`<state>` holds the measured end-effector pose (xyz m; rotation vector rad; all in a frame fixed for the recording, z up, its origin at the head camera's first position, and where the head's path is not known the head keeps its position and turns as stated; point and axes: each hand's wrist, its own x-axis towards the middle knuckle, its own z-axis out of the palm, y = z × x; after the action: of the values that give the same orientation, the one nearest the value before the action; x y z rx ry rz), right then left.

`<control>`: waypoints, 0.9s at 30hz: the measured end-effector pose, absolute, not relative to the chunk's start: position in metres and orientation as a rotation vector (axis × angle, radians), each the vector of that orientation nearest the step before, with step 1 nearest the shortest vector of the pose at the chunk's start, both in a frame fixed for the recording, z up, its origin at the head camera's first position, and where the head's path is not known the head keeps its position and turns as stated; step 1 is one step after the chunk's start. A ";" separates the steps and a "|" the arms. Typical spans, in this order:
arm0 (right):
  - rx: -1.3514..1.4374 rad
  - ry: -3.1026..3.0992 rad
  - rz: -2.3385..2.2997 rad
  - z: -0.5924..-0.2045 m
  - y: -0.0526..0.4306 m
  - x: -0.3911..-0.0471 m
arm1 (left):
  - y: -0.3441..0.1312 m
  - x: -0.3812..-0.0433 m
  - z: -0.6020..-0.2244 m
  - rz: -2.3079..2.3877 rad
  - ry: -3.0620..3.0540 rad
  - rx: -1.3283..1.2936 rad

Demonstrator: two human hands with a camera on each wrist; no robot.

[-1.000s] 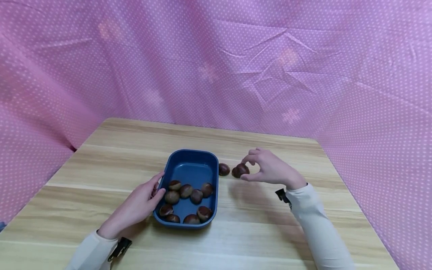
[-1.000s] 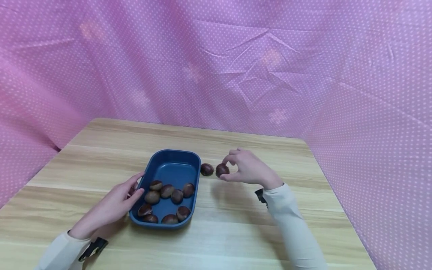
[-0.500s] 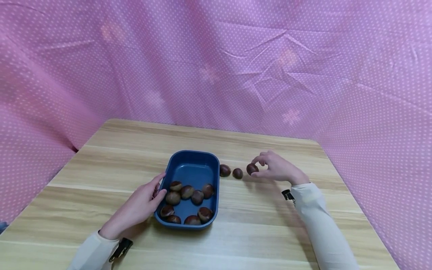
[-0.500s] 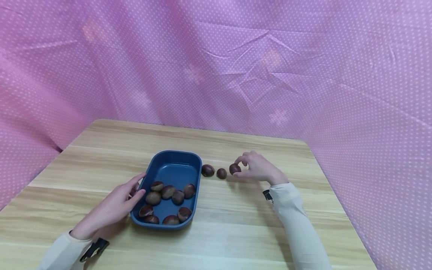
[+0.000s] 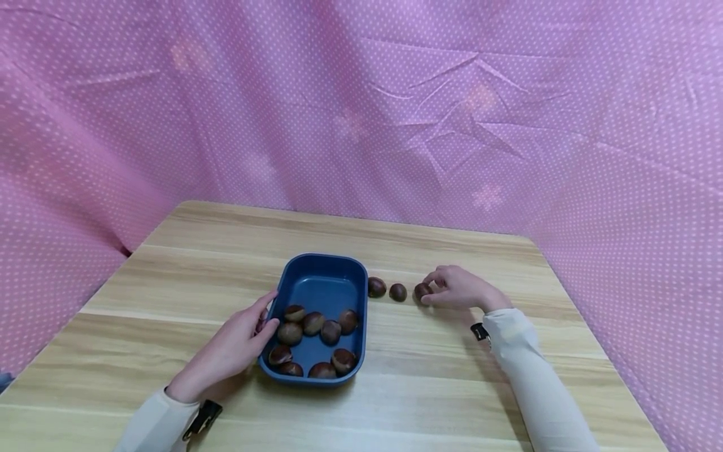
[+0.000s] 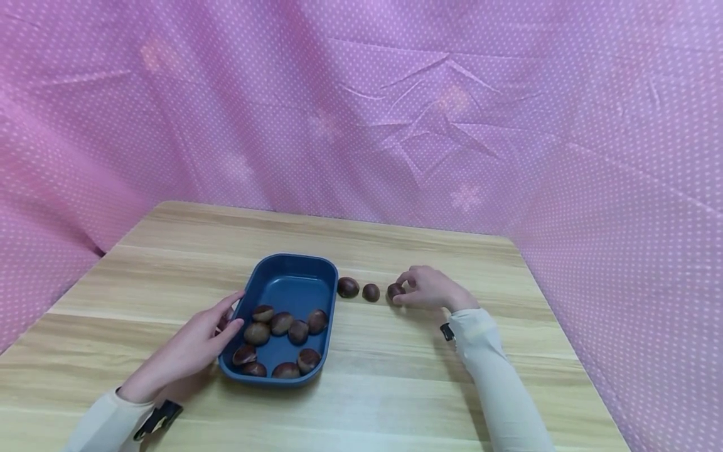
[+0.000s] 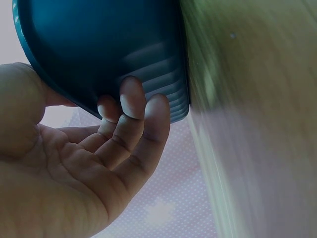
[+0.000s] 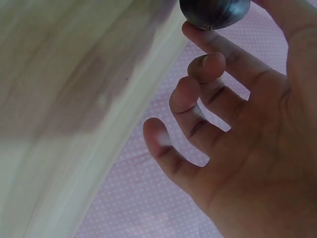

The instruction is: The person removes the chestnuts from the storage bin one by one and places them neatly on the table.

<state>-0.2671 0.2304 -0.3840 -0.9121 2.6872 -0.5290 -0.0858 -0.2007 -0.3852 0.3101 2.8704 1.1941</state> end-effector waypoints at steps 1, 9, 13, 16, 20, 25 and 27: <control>-0.903 2.681 -0.533 -0.385 0.230 -0.267 | -0.201 -0.086 -0.385 1.195 2.867 0.308; -0.838 2.656 -0.556 -0.385 0.227 -0.267 | -0.205 -0.092 -0.385 1.187 2.872 0.331; -0.812 2.639 -0.565 -0.384 0.224 -0.268 | -0.207 -0.095 -0.385 1.187 2.870 0.334; -0.801 2.630 -0.569 -0.383 0.222 -0.268 | -0.209 -0.096 -0.386 1.196 2.858 0.340; -0.798 2.632 -0.569 -0.382 0.222 -0.268 | -0.210 -0.098 -0.386 1.199 2.856 0.347; -0.815 2.628 -0.565 -0.381 0.222 -0.269 | -0.211 -0.098 -0.384 1.193 2.854 0.334; -0.816 2.624 -0.569 -0.381 0.222 -0.269 | -0.211 -0.097 -0.383 1.194 2.846 0.324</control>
<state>-0.2691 0.2216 -0.3812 -0.8158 2.6241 -0.5691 -0.0975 -0.2108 -0.3835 0.3237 2.8456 1.1936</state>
